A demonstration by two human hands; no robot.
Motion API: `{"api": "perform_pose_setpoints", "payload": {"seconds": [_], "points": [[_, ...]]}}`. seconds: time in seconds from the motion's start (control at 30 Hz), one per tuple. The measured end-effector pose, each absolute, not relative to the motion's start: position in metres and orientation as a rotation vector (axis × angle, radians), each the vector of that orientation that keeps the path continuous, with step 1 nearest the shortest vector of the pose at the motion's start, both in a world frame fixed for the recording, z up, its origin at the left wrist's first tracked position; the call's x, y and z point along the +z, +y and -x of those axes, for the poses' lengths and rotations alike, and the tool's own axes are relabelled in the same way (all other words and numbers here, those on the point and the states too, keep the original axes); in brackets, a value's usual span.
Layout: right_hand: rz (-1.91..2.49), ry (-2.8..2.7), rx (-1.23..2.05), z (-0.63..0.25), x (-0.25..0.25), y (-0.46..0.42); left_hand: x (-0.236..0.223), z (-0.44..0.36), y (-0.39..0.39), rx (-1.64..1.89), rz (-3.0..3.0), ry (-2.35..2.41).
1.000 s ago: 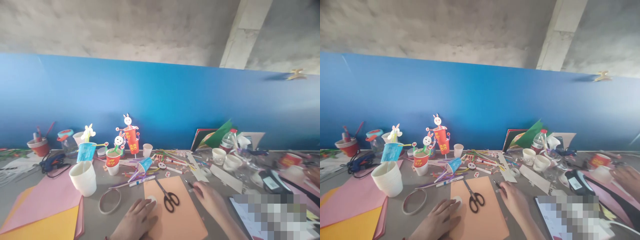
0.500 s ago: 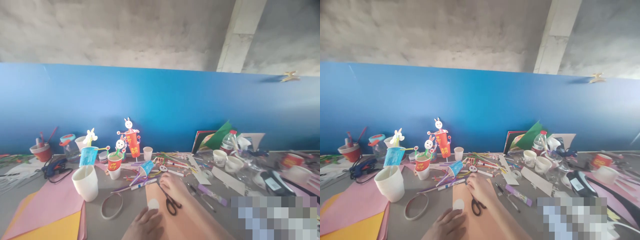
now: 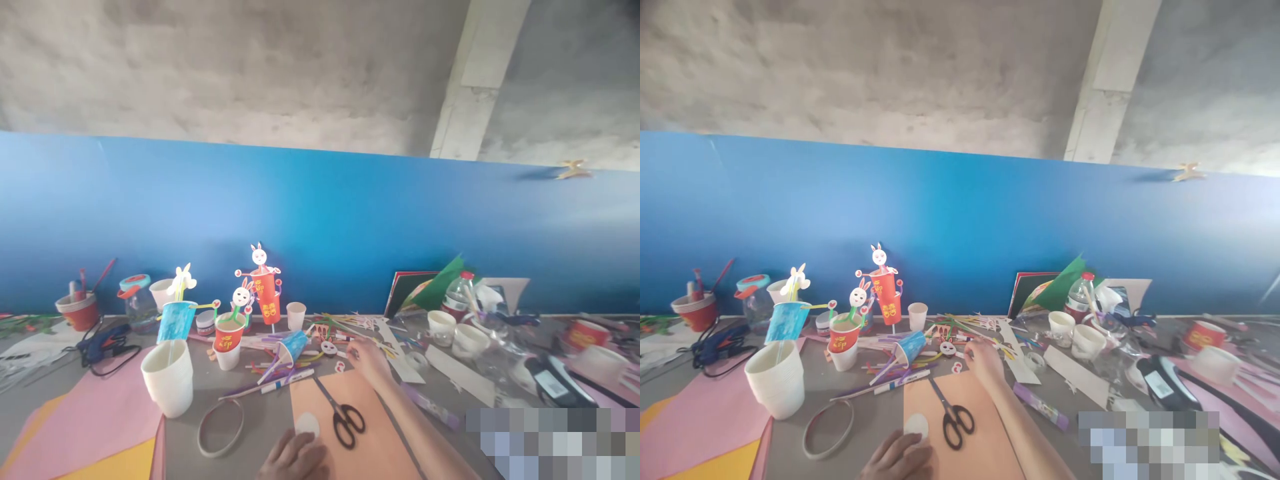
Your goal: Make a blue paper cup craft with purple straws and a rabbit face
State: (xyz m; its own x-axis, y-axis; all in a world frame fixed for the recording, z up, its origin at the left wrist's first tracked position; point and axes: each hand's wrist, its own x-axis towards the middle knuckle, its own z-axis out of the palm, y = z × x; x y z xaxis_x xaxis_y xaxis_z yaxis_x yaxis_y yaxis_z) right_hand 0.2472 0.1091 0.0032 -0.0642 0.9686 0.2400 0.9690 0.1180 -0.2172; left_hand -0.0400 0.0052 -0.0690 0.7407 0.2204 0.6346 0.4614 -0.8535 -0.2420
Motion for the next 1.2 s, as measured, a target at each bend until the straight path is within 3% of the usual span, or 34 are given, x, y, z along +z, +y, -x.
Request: {"api": "perform_pose_setpoints", "payload": {"seconds": [0.2, 0.43, 0.73, 1.0, 1.2], "points": [[1.997, -1.927, -0.133, -0.282, 0.019, 0.108, -0.065, 0.04, 0.0, -0.805, 2.609, -0.549], [2.039, -1.906, -0.15, -0.316, 0.034, 0.071, -0.108, 0.029, 0.013, -1.013, 2.466, -0.525], [1.811, -2.137, -0.014, -0.308, 0.006, 0.033, -0.051, 0.038, -0.005, -0.807, 2.694, -0.643], [1.671, -2.199, -0.04, -0.294, -0.024, 0.038, -0.047, 0.041, -0.004, -0.769, 2.711, -0.654], [1.69, -2.262, 0.089, -0.269, -0.014, 0.021, -0.046, 0.043, -0.001, -0.844, 2.679, -0.668]]}}
